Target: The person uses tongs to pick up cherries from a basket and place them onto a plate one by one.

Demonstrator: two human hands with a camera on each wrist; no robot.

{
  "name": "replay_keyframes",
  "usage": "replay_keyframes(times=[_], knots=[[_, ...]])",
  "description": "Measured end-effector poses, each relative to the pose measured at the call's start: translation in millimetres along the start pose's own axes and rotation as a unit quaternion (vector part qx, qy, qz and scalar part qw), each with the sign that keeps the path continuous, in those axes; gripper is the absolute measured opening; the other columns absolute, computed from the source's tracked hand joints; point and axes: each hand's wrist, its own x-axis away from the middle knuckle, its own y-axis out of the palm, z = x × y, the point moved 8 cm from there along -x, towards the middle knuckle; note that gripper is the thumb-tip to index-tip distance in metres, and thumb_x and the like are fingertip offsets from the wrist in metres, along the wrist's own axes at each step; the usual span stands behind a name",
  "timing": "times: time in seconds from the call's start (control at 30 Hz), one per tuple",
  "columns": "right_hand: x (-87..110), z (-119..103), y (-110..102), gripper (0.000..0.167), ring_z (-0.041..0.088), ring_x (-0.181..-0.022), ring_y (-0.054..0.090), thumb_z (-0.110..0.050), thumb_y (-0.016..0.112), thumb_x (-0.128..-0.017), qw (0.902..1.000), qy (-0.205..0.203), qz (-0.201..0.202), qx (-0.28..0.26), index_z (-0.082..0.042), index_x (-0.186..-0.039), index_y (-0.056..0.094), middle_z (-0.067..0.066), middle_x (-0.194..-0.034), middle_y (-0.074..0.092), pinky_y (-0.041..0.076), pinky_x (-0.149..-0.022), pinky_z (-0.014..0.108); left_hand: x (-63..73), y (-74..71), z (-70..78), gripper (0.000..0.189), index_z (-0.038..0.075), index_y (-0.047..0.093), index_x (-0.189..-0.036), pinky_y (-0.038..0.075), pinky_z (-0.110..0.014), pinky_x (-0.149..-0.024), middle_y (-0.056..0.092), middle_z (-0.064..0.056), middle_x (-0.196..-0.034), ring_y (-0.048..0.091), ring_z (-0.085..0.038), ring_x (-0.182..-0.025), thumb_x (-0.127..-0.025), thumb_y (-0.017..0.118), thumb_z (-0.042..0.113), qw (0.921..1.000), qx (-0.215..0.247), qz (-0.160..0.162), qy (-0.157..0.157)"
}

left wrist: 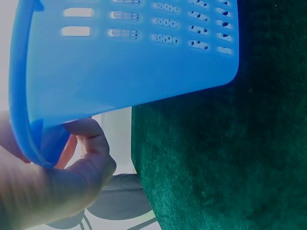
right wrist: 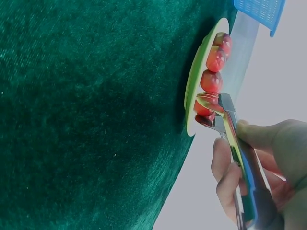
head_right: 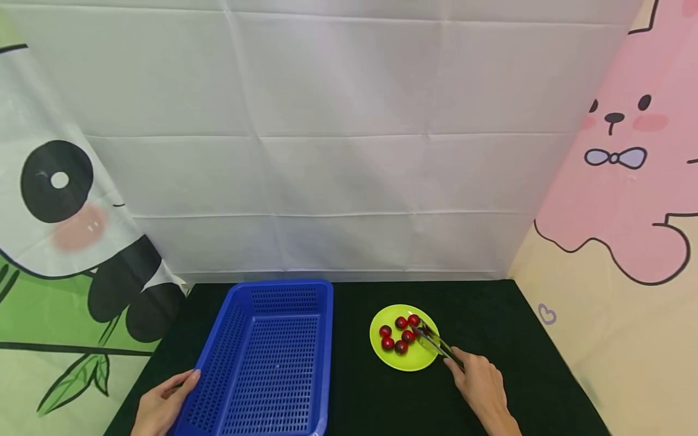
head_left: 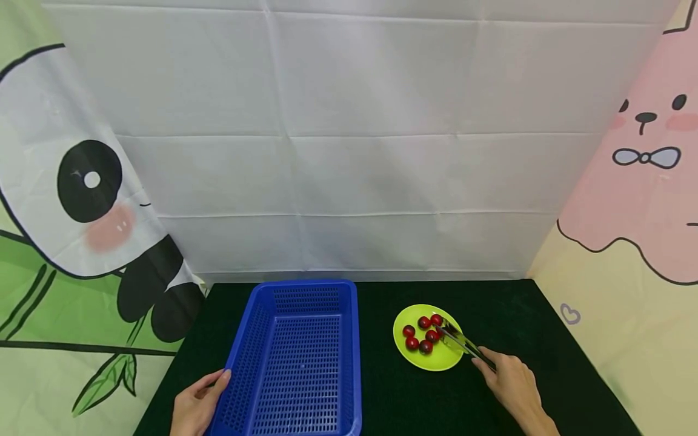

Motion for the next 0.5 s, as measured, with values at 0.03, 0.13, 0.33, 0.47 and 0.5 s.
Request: replay_keyframes(times=[0.03, 0.13, 0.33, 0.47, 0.5], knots=[[0.3, -0.1, -0.5, 0.038, 0.009, -0.045, 0.038, -0.022, 0.072, -0.097, 1.0, 0.0, 0.001, 0.0, 0.002, -0.127, 0.07, -0.005, -0.061, 0.041, 0.032, -0.043, 0.022, 0.3, 0.0, -0.2, 0.095, -0.014, 0.052, -0.138, 0.06, -0.047, -0.072, 0.073, -0.023, -0.099, 0.072, -0.024, -0.079, -0.09, 0.067, 0.067, 1.0, 0.0, 0.002, -0.001], [1.2, -0.4, -2.0, 0.039, 0.009, -0.044, 0.037, -0.022, 0.072, -0.097, 1.0, 0.001, 0.004, 0.001, 0.002, -0.127, 0.07, -0.005, -0.06, 0.041, 0.032, -0.043, 0.022, 0.7, 0.4, 0.2, 0.096, -0.014, 0.052, -0.139, 0.06, -0.047, -0.072, 0.073, -0.023, -0.1, 0.072, -0.024, -0.079, -0.089, 0.066, 0.068, 1.0, 0.001, 0.001, -0.001], [2.5, -1.7, -4.8, 0.04, 0.009, -0.044, 0.037, -0.023, 0.072, -0.098, 1.0, 0.002, 0.003, -0.002, 0.002, -0.128, 0.069, -0.005, -0.058, 0.04, 0.032, -0.043, 0.022, 0.8, 0.2, 1.5, 0.096, -0.015, 0.052, -0.138, 0.06, -0.046, -0.07, 0.073, -0.021, -0.096, 0.071, -0.023, -0.078, -0.089, 0.068, 0.067, 1.0, -0.001, -0.002, 0.0], [3.0, -2.7, -7.0, 0.04, 0.009, -0.043, 0.037, -0.023, 0.071, -0.098, 1.0, 0.003, 0.001, -0.005, 0.002, -0.129, 0.069, -0.005, -0.057, 0.04, 0.032, -0.043, 0.022, 0.1, -0.2, 1.5, 0.093, -0.015, 0.052, -0.137, 0.059, -0.045, -0.069, 0.073, -0.019, -0.094, 0.07, -0.022, -0.077, -0.091, 0.067, 0.064, 1.0, -0.002, 0.001, -0.001], [3.0, -3.1, -7.8, 0.04, 0.009, -0.043, 0.037, -0.023, 0.071, -0.098, 1.0, 0.004, 0.001, -0.006, 0.002, -0.129, 0.069, -0.005, -0.057, 0.04, 0.032, -0.043, 0.021, 0.0, -0.3, 1.5, 0.093, -0.015, 0.052, -0.137, 0.059, -0.045, -0.069, 0.073, -0.019, -0.094, 0.07, -0.022, -0.077, -0.091, 0.067, 0.064, 1.0, -0.002, 0.001, -0.001]])
